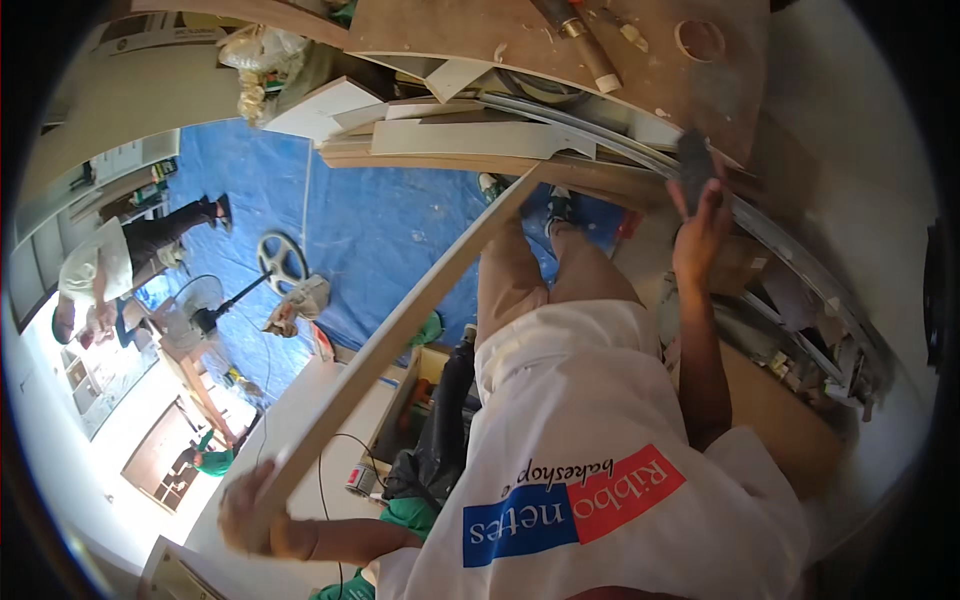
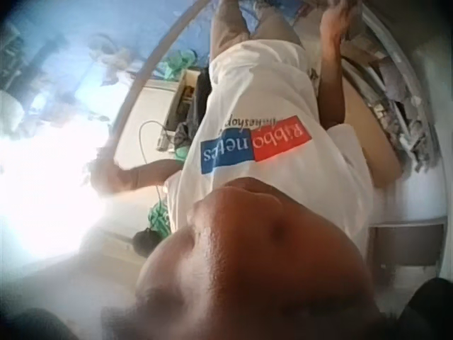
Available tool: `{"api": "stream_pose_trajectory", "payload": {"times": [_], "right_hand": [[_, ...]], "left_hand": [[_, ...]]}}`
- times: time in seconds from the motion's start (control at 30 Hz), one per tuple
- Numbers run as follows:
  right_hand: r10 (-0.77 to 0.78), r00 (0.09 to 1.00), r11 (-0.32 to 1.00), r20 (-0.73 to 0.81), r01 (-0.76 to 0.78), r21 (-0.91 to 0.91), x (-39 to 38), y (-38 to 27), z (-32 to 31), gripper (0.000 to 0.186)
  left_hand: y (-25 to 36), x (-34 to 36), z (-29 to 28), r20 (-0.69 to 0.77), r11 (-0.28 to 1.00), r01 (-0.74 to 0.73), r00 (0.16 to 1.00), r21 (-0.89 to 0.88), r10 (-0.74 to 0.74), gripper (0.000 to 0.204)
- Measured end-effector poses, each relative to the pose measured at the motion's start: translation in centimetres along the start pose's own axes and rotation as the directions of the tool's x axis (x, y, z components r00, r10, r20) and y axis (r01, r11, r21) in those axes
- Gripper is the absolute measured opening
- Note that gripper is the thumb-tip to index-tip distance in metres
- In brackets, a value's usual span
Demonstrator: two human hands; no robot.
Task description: The person uses a chisel to carve and shape the edges of a wooden plank on a workbench. They then use a sanding block to smooth the surfaces of the wood, flipping the plank to work on different sides.
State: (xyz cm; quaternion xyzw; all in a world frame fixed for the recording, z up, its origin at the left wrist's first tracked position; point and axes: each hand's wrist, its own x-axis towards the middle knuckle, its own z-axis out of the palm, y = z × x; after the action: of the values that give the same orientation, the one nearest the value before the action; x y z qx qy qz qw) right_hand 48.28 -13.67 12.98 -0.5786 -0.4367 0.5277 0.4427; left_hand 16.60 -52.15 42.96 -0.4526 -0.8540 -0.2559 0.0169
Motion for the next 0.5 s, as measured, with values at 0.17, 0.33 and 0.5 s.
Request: {"api": "stream_pose_trajectory", "payload": {"times": [0.17, 0.33, 0.5], "right_hand": [[-0.586, 0.721, 0.360, 0.369, 0.640, -0.679, 8.3, 5.8, 1.8, 0.043], [-0.439, 0.578, 0.040, 0.688, 0.778, -0.627, 17.8, 8.8, 6.1, 0.051], [-0.466, 0.769, 0.483, 0.437, 0.635, -0.603, 5.5, 9.4, 6.4, 0.068]], "left_hand": [[-4.7, 1.0, 19.8, 0.097, 0.718, 0.591, 0.792, -0.367, -0.602, 0.051], [-9.7, 0.1, 29.9, 0.278, 0.403, 0.739, 0.609, -0.539, -0.743, 0.049], [-15.3, -3.6, 36.8, 0.328, 0.232, 0.809, 0.456, -0.540, -0.827, 0.048]]}}
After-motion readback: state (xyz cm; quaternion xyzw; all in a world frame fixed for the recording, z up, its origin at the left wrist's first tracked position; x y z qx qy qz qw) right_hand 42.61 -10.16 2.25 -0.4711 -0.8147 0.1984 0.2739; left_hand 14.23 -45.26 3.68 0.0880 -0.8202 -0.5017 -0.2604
